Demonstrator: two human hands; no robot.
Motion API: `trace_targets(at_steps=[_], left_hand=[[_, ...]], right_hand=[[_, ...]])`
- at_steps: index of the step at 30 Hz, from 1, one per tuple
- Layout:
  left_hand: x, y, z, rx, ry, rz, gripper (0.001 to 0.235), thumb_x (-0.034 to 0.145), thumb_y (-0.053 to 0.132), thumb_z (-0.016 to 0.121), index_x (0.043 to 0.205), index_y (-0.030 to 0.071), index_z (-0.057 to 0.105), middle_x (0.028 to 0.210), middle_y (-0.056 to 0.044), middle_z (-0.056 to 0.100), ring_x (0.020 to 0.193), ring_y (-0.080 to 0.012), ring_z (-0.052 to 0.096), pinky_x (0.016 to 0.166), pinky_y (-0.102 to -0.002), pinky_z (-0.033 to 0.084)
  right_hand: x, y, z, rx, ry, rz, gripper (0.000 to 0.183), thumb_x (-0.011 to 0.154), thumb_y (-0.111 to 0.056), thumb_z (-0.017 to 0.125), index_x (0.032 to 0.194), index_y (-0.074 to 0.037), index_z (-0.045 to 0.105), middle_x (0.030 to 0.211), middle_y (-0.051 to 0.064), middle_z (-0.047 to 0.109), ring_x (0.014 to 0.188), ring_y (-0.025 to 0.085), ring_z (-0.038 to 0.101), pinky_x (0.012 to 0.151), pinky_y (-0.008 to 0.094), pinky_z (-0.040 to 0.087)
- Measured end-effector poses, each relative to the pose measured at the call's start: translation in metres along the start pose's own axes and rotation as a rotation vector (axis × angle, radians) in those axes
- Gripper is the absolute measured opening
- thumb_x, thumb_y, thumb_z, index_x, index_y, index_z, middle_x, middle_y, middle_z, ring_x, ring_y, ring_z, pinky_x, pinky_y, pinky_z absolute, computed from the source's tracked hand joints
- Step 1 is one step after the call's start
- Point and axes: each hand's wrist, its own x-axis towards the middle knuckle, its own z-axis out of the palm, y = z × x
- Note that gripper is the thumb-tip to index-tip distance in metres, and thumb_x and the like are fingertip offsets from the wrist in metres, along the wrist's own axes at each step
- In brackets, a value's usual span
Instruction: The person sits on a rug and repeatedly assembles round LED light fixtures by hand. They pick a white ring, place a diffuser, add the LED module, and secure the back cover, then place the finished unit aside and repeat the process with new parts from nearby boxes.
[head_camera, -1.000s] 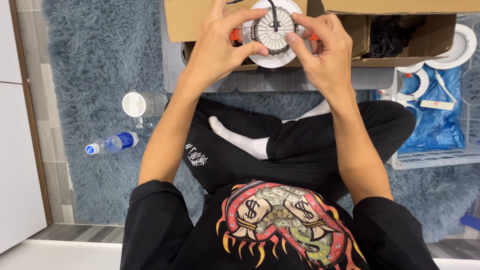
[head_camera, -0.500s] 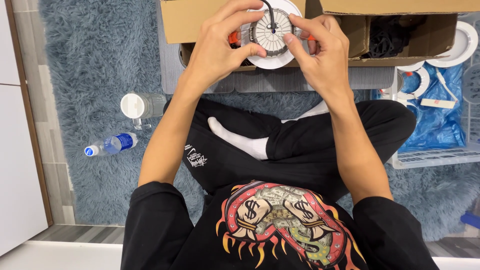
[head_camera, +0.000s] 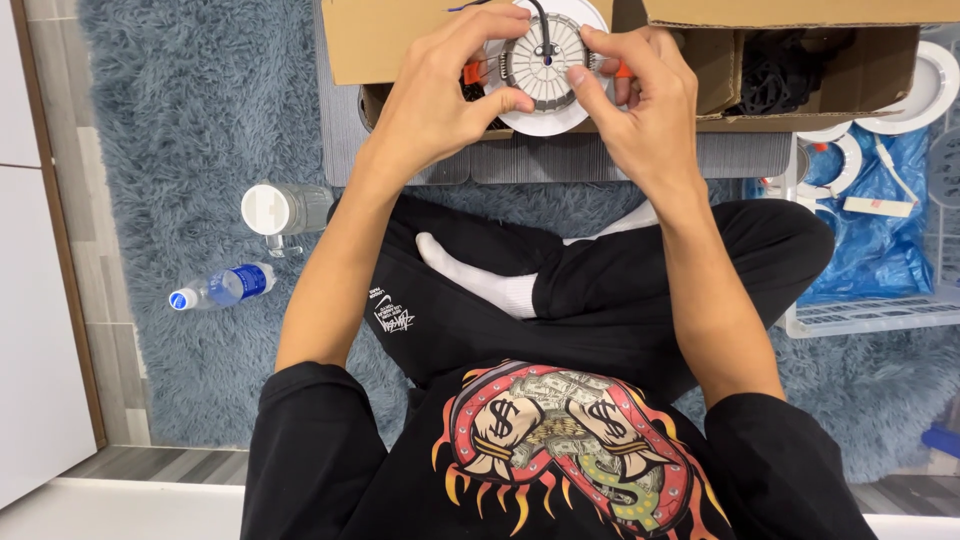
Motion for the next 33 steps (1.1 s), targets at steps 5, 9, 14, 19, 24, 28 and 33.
trace_targets(at_steps=[5,9,14,19,24,28,33], left_hand=[[0.002,0.004,-0.003,0.081,-0.004,0.031,0.050,0.098,0.017,0.098,0.134,0.003,0.066,0.144,-0.013,0.069,0.086,-0.0255,0.065,0.081,-0.037,0.056],[0.002,0.004,-0.003,0.153,-0.012,0.076,0.054,0.098,0.020,0.099,0.136,0.003,0.065,0.145,-0.015,0.068,0.115,-0.0321,0.067,0.099,-0.043,0.054],[0.005,0.017,-0.005,0.237,-0.019,0.103,0.058,0.094,0.020,0.099,0.134,-0.001,0.063,0.142,-0.018,0.068,0.126,-0.0377,0.063,0.107,-0.050,0.052],[0.013,0.029,0.003,0.503,-0.065,0.192,0.070,0.095,0.036,0.097,0.141,0.005,0.055,0.139,-0.025,0.050,0.127,-0.0463,0.053,0.107,-0.059,0.047],[0.024,0.020,0.023,0.770,-0.151,0.272,0.075,0.099,0.044,0.090,0.152,0.005,0.054,0.151,-0.018,0.055,0.134,-0.0390,0.058,0.116,-0.053,0.041],[0.031,0.013,0.026,0.949,-0.146,0.329,0.074,0.104,0.054,0.083,0.152,0.004,0.055,0.146,-0.015,0.059,0.124,-0.0329,0.061,0.103,-0.046,0.049],[0.035,0.012,0.018,0.827,-0.156,0.424,0.071,0.106,0.044,0.092,0.144,-0.004,0.056,0.139,-0.019,0.058,0.121,-0.0375,0.061,0.107,-0.048,0.051]], right_hand=[[0.003,-0.006,0.000,0.053,-0.026,0.043,0.022,0.115,-0.005,0.079,0.136,-0.005,0.073,0.109,0.009,0.058,0.083,0.015,0.054,0.073,0.028,0.051],[0.003,-0.008,-0.001,0.033,-0.039,0.039,0.022,0.115,-0.008,0.079,0.136,-0.004,0.071,0.111,0.010,0.059,0.091,0.017,0.057,0.077,0.030,0.053],[0.003,-0.005,-0.001,0.031,-0.027,0.015,0.024,0.115,-0.008,0.080,0.136,-0.003,0.072,0.112,0.011,0.061,0.089,0.018,0.058,0.077,0.030,0.054],[0.003,-0.001,-0.001,0.024,-0.028,0.022,0.024,0.114,-0.008,0.082,0.136,-0.006,0.072,0.109,0.009,0.061,0.085,0.017,0.056,0.078,0.031,0.054],[0.005,-0.004,-0.002,0.026,-0.027,0.028,0.022,0.112,-0.006,0.081,0.131,-0.006,0.071,0.107,0.008,0.062,0.086,0.017,0.055,0.078,0.031,0.054],[0.006,-0.001,-0.004,0.022,-0.039,0.031,0.021,0.112,-0.007,0.080,0.131,-0.006,0.071,0.103,0.003,0.066,0.089,0.017,0.054,0.080,0.031,0.052],[0.006,-0.004,-0.007,0.084,-0.040,0.023,0.023,0.114,-0.007,0.079,0.135,-0.007,0.071,0.110,0.007,0.061,0.089,0.017,0.054,0.081,0.030,0.054]])
